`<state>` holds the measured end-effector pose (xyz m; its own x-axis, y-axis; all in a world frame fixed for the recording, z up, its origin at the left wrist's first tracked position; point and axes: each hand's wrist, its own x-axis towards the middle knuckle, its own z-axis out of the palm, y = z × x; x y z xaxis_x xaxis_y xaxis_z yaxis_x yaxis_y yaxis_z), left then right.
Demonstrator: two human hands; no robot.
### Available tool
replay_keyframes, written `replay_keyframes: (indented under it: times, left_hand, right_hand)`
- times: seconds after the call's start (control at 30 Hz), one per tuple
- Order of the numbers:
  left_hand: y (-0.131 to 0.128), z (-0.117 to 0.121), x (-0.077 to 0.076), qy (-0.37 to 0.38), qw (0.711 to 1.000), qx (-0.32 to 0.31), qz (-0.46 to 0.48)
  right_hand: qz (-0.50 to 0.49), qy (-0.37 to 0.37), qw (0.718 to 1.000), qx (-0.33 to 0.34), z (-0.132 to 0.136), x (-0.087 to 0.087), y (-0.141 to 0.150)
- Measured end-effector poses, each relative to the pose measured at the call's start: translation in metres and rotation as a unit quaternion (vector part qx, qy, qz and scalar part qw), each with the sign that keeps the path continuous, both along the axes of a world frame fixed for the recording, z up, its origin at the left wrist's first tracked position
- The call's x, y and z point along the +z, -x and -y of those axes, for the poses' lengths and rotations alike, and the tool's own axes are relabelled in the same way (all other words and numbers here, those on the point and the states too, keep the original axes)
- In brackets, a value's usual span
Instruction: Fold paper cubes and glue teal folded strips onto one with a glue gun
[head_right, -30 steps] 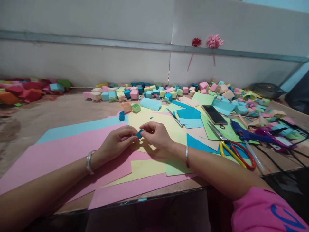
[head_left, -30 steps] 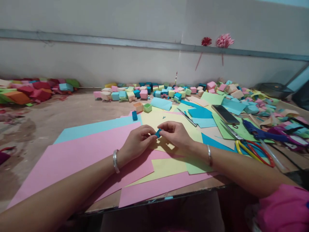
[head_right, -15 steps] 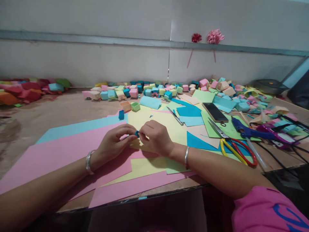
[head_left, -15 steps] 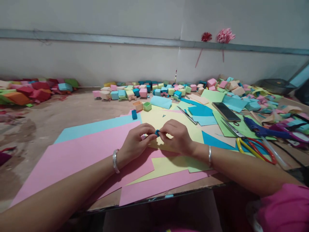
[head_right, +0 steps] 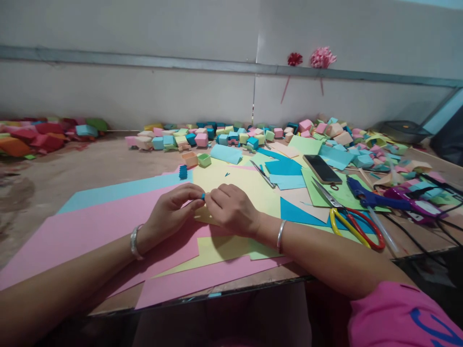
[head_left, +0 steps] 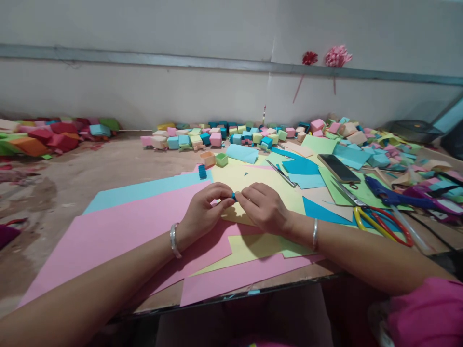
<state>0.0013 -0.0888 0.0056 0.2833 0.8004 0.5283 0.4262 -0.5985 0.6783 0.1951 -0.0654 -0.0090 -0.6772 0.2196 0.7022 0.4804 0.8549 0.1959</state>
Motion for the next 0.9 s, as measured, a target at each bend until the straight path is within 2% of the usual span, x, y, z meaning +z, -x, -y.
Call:
replay_keyframes:
  times: [0.2, 0.3, 0.4, 0.5, 0.57, 0.6, 0.67, 0.73, 0.8, 0.9]
  left_hand:
    - [0.000, 0.003, 0.005, 0.063, 0.997, 0.017, 0.029]
    - [0.000, 0.004, 0.007, 0.098, 0.994, 0.007, 0.048]
    - [0.000, 0.005, 0.008, 0.126, 0.989, -0.001, 0.074]
    - [0.000, 0.005, 0.007, 0.155, 0.984, 0.005, 0.087]
    - [0.000, 0.004, 0.007, 0.142, 0.987, 0.021, 0.069]
    - [0.000, 0.003, 0.007, 0.121, 0.991, 0.031, 0.055]
    - [0.001, 0.002, 0.007, 0.062, 0.997, 0.043, 0.023]
    - [0.001, 0.001, 0.008, 0.006, 0.999, 0.042, -0.003]
    - [0.001, 0.001, 0.008, -0.029, 0.999, 0.029, -0.024]
    - [0.000, 0.002, 0.007, -0.056, 0.997, 0.004, -0.043]
  right_hand:
    - [0.040, -0.112, 0.992, -0.051, 0.009, 0.003, 0.006]
    - [0.038, -0.130, 0.989, -0.058, 0.015, 0.003, 0.011]
    - [0.044, -0.117, 0.991, -0.048, 0.016, 0.001, 0.012]
    - [0.010, -0.034, 0.999, -0.021, 0.012, 0.001, 0.011]
    - [-0.075, 0.084, 0.994, -0.002, 0.010, 0.004, 0.010]
    - [-0.128, 0.156, 0.979, 0.002, 0.009, 0.006, 0.009]
    - [-0.210, 0.297, 0.931, -0.003, 0.008, 0.012, 0.007]
    - [-0.226, 0.393, 0.891, -0.008, 0.008, 0.016, 0.007]
    - [-0.201, 0.429, 0.881, 0.004, 0.008, 0.017, 0.007]
    - [-0.180, 0.405, 0.896, 0.034, 0.008, 0.014, 0.009]
